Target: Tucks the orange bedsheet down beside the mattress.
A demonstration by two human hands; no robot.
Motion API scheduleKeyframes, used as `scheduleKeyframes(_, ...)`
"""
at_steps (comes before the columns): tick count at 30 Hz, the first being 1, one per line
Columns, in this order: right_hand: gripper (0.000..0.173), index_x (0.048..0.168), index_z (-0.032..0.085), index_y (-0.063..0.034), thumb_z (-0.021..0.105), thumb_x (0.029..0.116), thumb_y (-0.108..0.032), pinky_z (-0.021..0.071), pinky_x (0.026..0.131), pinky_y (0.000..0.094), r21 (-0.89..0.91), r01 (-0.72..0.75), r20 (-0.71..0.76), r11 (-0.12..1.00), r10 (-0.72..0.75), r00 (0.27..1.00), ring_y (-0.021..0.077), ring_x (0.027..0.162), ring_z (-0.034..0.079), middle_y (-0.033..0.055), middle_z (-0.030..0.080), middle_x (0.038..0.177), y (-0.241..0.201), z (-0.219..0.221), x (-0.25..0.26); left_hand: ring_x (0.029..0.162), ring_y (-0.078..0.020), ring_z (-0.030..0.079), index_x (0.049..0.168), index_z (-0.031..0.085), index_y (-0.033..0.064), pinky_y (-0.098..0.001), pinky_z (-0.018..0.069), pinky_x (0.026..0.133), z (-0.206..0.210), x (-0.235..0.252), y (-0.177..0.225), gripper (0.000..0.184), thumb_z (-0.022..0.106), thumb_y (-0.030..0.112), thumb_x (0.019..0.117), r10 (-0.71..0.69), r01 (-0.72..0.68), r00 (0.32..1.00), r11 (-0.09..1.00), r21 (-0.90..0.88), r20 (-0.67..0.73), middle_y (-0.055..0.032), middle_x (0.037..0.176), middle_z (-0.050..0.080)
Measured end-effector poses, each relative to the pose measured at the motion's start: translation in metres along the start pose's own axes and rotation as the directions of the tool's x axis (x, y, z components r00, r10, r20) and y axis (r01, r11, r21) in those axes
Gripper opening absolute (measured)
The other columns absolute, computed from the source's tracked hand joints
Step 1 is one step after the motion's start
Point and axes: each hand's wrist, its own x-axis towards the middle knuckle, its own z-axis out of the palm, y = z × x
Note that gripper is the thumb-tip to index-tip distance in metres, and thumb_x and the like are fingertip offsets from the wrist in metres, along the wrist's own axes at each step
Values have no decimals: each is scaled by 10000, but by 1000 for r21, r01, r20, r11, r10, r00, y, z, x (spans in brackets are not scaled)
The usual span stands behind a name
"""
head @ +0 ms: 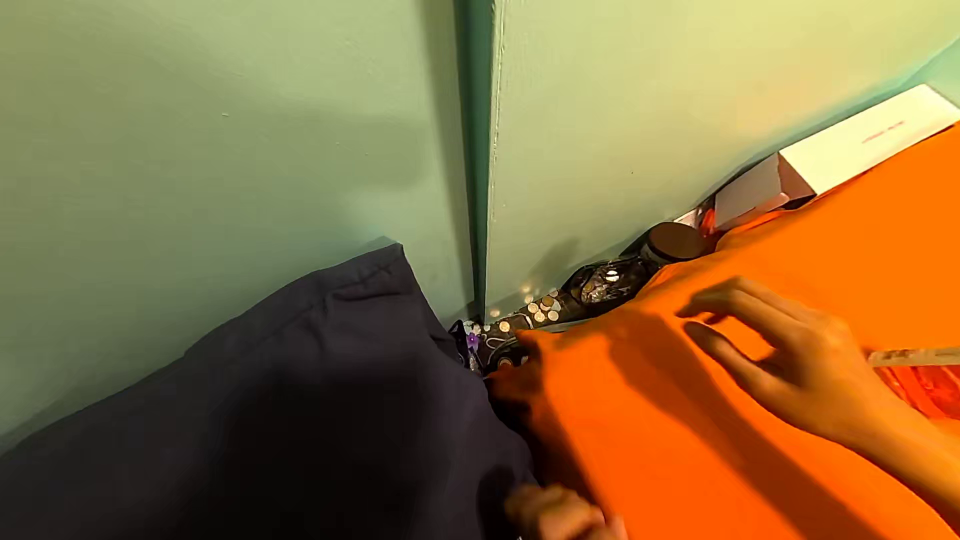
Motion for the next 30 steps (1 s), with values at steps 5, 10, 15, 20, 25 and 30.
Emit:
scheduleKeyframes(5, 251, 1045, 706, -107, 549, 985, -295, 564, 726, 277, 29, -11, 159, 1000, 6, 987, 83, 850, 648, 5, 657, 955, 34, 44, 59, 1198, -55, 586, 1041, 626, 123, -245, 504, 1027, 47, 67, -54, 104, 523, 132, 1034, -339, 292, 900, 936, -199, -274, 41, 1152, 627)
scheduleKeyframes(10, 135, 1083, 719, -95, 655, 988, -166, 595, 798, 316, 184, -46, 596, 982, -75, 799, 127, 869, 688, 35, 695, 990, 38, 95, 100, 1159, -124, 612, 1127, 625, -85, -230, 511, 993, 56, 45, -86, 265, 430, -57, 951, -601, 606, 784, 796, -21, -157, -150, 1166, 647)
scheduleKeyframes(15, 127, 1006, 741, -46, 627, 958, -19, 529, 781, 442, 251, 79, 833, 965, -257, 491, 259, 853, 672, 117, 703, 914, 40, 171, 117, 1095, -301, 662, 1142, 701, -55, -381, 552, 937, 67, 49, -121, 222, 659, 18, 937, -682, 654, 730, 717, 241, 44, -232, 1193, 660)
scheduleKeyframes(20, 109, 1037, 722, -40, 639, 966, -41, 516, 827, 503, 108, 87, 928, 990, -131, 350, 319, 927, 661, 143, 686, 940, 38, 184, 120, 1107, -348, 679, 1075, 768, -3, -524, 517, 938, 83, 54, -138, 202, 691, 1, 888, -668, 562, 725, 715, 416, 168, -173, 1201, 717)
scheduleKeyframes(25, 157, 1099, 693, 4, 602, 1011, -89, 485, 863, 514, 71, 13, 957, 997, -72, 281, 354, 967, 641, 184, 677, 966, 35, 183, 117, 1271, -309, 593, 1083, 793, 102, -584, 388, 993, 81, 47, -141, 202, 668, 60, 930, -711, 417, 661, 614, 670, 240, -64, 1290, 704)
scheduleKeyframes(30, 284, 1288, 635, -68, 547, 1058, -210, 503, 941, 524, 39, -75, 914, 996, -5, 406, 325, 1072, 652, 150, 681, 1132, 29, 167, 117, 1214, -308, 621, 986, 808, 137, -592, 400, 963, 78, 42, -145, 144, 715, 78, 894, -654, 382, 707, 675, 631, 271, -40, 1136, 755)
